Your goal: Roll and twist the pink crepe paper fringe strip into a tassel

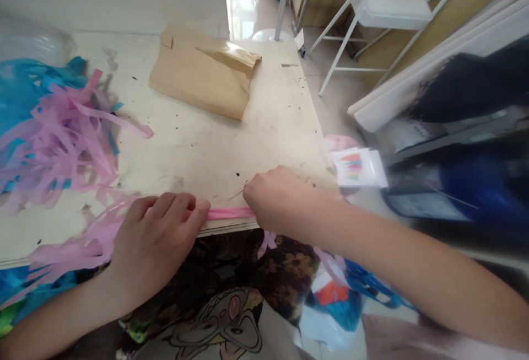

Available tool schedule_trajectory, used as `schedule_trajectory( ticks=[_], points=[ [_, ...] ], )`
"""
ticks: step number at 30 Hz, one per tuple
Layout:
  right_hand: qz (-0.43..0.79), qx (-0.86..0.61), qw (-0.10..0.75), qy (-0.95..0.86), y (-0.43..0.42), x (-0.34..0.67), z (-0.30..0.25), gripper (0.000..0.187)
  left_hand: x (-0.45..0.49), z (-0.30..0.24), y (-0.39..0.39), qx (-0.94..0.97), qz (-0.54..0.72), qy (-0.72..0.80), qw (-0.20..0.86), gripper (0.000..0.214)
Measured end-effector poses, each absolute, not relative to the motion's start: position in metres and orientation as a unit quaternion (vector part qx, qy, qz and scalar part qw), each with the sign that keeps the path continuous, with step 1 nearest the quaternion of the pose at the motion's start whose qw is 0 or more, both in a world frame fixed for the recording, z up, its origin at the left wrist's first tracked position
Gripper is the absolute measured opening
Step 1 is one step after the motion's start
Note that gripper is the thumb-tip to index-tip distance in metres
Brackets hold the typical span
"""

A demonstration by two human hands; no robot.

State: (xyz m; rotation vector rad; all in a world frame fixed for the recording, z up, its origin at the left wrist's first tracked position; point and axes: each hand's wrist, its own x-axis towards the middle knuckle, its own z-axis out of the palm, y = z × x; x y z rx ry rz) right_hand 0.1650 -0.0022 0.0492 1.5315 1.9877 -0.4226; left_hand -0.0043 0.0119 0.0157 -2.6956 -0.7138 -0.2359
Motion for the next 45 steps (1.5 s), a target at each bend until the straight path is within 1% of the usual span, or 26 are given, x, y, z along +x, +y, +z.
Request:
schedule_trajectory(
  ticks=[2,4,9,12,14,17,19,21,24,27,30,34,40,45],
  points=[
    [-0.136,0.580,0.307,0.742,-0.002,0.156,0.054,0.008,-0.004,0.014,0.012,-0.953,-0.121,-0.217,0.176,0.021],
    [-0.089,0.582,0.292,0.753,-0.007,0.147,0.057,0.007,-0.004,0.012,0.010,-0.950,-0.152,-0.201,0.184,0.020],
    [0.065,0.559,0.197,0.803,-0.037,0.134,0.045,0.012,-0.008,0.008,0.002,-0.943,-0.170,-0.228,0.174,0.017],
    [0.160,0.559,0.154,0.799,-0.053,0.133,0.033,0.017,-0.014,0.005,-0.007,-0.941,-0.167,-0.248,0.157,0.020],
    [0.205,0.566,0.147,0.785,-0.061,0.130,0.026,0.018,-0.019,0.002,-0.013,-0.936,-0.175,-0.263,0.154,0.023],
    [0.239,0.598,0.150,0.751,-0.071,0.122,0.019,0.018,-0.025,-0.005,-0.022,-0.927,-0.184,-0.287,0.156,0.026],
    [0.244,0.628,0.148,0.724,-0.075,0.114,0.015,0.022,-0.028,-0.009,-0.026,-0.921,-0.186,-0.304,0.158,0.028],
    [0.231,0.660,0.147,0.699,-0.078,0.104,0.012,0.033,-0.030,-0.012,-0.029,-0.917,-0.183,-0.315,0.160,0.031],
    [0.185,0.701,0.168,0.668,-0.078,0.088,0.010,0.049,-0.033,-0.015,-0.030,-0.918,-0.174,-0.321,0.155,0.031],
    [0.136,0.726,0.180,0.649,-0.074,0.075,0.010,0.058,-0.035,-0.016,-0.028,-0.922,-0.173,-0.316,0.144,0.032],
    [0.102,0.742,0.169,0.641,-0.070,0.068,0.008,0.060,-0.036,-0.016,-0.027,-0.924,-0.181,-0.307,0.140,0.034],
    [0.115,0.756,0.162,0.624,-0.069,0.063,0.003,0.061,-0.036,-0.016,-0.028,-0.923,-0.199,-0.298,0.138,0.034],
    [0.130,0.742,0.220,0.620,-0.068,0.065,0.004,0.062,-0.037,-0.019,-0.028,-0.923,-0.199,-0.297,0.140,0.034],
    [0.133,0.738,0.186,0.635,-0.072,0.079,0.003,0.058,-0.037,-0.017,-0.027,-0.920,-0.190,-0.308,0.148,0.035]
  ],
)
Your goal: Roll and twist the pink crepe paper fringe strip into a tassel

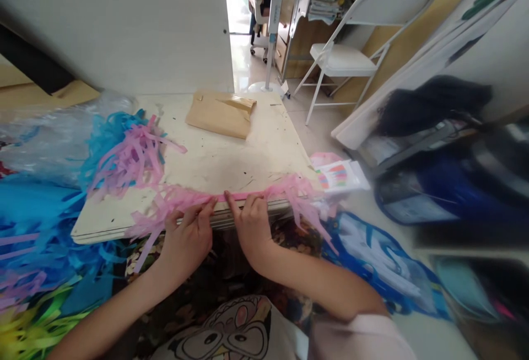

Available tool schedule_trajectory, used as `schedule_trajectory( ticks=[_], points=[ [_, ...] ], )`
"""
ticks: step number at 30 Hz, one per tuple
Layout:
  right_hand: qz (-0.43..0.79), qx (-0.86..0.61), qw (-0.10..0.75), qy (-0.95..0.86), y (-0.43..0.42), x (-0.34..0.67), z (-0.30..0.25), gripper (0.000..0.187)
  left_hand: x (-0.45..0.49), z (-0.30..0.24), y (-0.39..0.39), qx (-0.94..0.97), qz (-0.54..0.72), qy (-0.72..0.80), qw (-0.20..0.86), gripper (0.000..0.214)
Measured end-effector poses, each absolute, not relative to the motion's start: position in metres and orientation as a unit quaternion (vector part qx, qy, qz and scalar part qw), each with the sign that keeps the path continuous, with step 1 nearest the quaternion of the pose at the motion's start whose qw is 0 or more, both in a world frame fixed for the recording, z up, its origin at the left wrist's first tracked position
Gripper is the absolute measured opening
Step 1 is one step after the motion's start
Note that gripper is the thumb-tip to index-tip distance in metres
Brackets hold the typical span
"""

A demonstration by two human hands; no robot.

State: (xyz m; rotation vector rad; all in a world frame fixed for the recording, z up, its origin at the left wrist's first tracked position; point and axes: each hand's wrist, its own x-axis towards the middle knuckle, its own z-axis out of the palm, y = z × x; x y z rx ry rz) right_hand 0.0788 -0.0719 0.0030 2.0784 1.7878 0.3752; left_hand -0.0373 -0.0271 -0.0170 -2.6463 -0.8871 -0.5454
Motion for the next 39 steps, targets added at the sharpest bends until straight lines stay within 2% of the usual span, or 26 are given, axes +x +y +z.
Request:
schedule_trajectory(
  ticks=[9,20,32,39],
  points=[
    [0.119,0.742,0.123,0.648,-0.080,0.098,-0.005,0.052,-0.038,-0.017,-0.029,-0.922,-0.159,-0.320,0.148,0.036],
    [0.206,0.735,0.158,0.627,-0.095,0.127,-0.001,0.044,-0.036,-0.015,-0.031,-0.919,-0.160,-0.329,0.150,0.036],
    [0.188,0.741,0.130,0.632,-0.099,0.134,-0.002,0.042,-0.032,-0.010,-0.031,-0.918,-0.158,-0.325,0.163,0.031],
    [0.161,0.755,0.109,0.627,-0.098,0.133,-0.001,0.045,-0.023,-0.012,-0.036,-0.920,-0.140,-0.322,0.175,0.035]
  ],
)
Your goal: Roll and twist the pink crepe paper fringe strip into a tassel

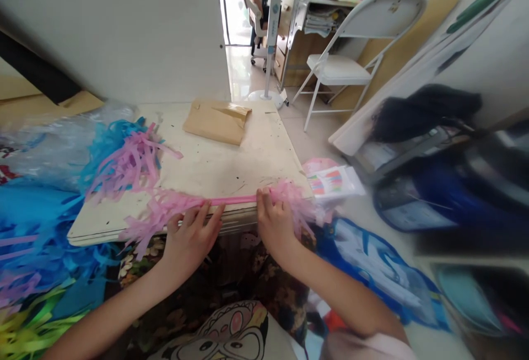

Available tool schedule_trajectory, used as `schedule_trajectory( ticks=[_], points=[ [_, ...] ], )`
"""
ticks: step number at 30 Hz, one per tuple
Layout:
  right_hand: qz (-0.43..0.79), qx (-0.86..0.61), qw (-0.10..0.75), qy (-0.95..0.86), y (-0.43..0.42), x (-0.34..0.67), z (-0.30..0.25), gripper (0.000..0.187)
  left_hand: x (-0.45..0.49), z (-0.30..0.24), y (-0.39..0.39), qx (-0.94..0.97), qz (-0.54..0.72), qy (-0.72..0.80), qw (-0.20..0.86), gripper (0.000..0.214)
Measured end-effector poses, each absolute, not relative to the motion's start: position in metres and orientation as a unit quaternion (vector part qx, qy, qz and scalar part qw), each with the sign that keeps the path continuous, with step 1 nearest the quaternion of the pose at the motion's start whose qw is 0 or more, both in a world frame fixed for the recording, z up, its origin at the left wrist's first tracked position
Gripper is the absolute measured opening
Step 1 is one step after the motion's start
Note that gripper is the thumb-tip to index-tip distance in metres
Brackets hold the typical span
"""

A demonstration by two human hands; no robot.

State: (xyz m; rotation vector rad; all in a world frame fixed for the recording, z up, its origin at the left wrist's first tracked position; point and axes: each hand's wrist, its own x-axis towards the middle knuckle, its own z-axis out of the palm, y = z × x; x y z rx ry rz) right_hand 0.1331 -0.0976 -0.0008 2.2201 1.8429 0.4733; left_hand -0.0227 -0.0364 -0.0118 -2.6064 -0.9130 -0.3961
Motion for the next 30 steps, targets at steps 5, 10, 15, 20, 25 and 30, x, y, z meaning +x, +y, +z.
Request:
schedule_trajectory(
  ticks=[5,10,15,20,25,30],
  points=[
    [0.174,0.775,0.034,0.606,-0.102,0.128,0.013,0.048,-0.020,-0.013,-0.037,-0.917,-0.147,-0.329,0.173,0.031],
    [0.232,0.766,-0.104,0.590,-0.107,0.105,0.021,0.047,-0.020,-0.015,-0.038,-0.913,-0.159,-0.338,0.163,0.031],
    [0.128,0.684,-0.160,0.700,-0.092,0.082,-0.010,0.048,-0.022,-0.017,-0.040,-0.909,-0.173,-0.343,0.160,0.028],
    [0.103,0.675,-0.171,0.711,-0.083,0.085,-0.033,0.049,-0.023,-0.018,-0.037,-0.901,-0.200,-0.340,0.178,0.024],
    [0.127,0.726,-0.153,0.658,-0.094,0.104,-0.031,0.048,-0.023,-0.018,-0.033,-0.900,-0.206,-0.332,0.196,0.021],
    [0.168,0.747,-0.131,0.630,-0.105,0.119,-0.029,0.046,-0.020,-0.022,-0.036,-0.903,-0.181,-0.328,0.210,0.020]
  ],
)
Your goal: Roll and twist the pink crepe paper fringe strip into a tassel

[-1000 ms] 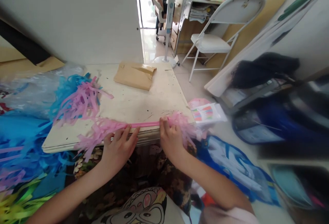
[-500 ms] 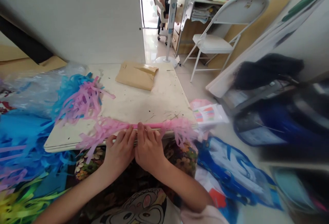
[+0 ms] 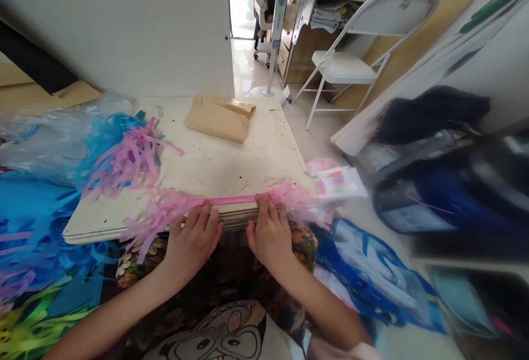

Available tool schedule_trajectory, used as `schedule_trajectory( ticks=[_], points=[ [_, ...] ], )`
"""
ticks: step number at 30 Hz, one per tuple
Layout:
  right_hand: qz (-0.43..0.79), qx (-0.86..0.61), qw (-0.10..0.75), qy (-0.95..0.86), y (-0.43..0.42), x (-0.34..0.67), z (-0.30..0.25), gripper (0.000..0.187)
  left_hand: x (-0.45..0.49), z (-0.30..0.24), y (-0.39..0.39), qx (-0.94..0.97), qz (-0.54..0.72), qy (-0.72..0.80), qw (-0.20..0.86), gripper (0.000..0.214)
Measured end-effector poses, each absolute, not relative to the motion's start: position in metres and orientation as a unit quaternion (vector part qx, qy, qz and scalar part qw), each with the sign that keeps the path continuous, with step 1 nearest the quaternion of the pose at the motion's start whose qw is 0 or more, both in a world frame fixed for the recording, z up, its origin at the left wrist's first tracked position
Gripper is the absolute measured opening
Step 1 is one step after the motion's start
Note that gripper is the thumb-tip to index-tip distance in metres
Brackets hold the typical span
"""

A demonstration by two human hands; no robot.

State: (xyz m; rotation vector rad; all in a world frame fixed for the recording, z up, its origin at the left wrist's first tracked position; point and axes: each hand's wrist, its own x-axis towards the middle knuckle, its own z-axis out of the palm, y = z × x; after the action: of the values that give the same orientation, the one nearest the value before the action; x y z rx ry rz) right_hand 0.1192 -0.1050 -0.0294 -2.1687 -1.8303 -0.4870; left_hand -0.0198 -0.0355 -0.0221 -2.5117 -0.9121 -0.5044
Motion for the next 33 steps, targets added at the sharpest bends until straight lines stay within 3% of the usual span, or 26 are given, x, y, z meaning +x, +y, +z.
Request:
schedule_trajectory(
  ticks=[6,12,24,33],
  points=[
    [-0.228,-0.731,0.106,-0.634,-0.102,0.118,-0.026,0.035,-0.016,-0.013,-0.029,-0.907,-0.176,-0.315,0.216,0.031],
    [-0.247,-0.694,0.129,-0.664,-0.090,0.113,-0.021,0.017,-0.017,-0.009,-0.019,-0.908,-0.223,-0.304,0.181,0.012],
    [-0.077,-0.580,0.190,-0.789,-0.071,0.121,-0.013,0.018,-0.018,-0.012,-0.018,-0.928,-0.250,-0.245,0.124,0.017],
    [-0.064,-0.606,0.120,-0.783,-0.071,0.133,-0.005,0.017,-0.019,-0.006,-0.014,-0.920,-0.150,-0.338,0.126,0.012]
  ],
)
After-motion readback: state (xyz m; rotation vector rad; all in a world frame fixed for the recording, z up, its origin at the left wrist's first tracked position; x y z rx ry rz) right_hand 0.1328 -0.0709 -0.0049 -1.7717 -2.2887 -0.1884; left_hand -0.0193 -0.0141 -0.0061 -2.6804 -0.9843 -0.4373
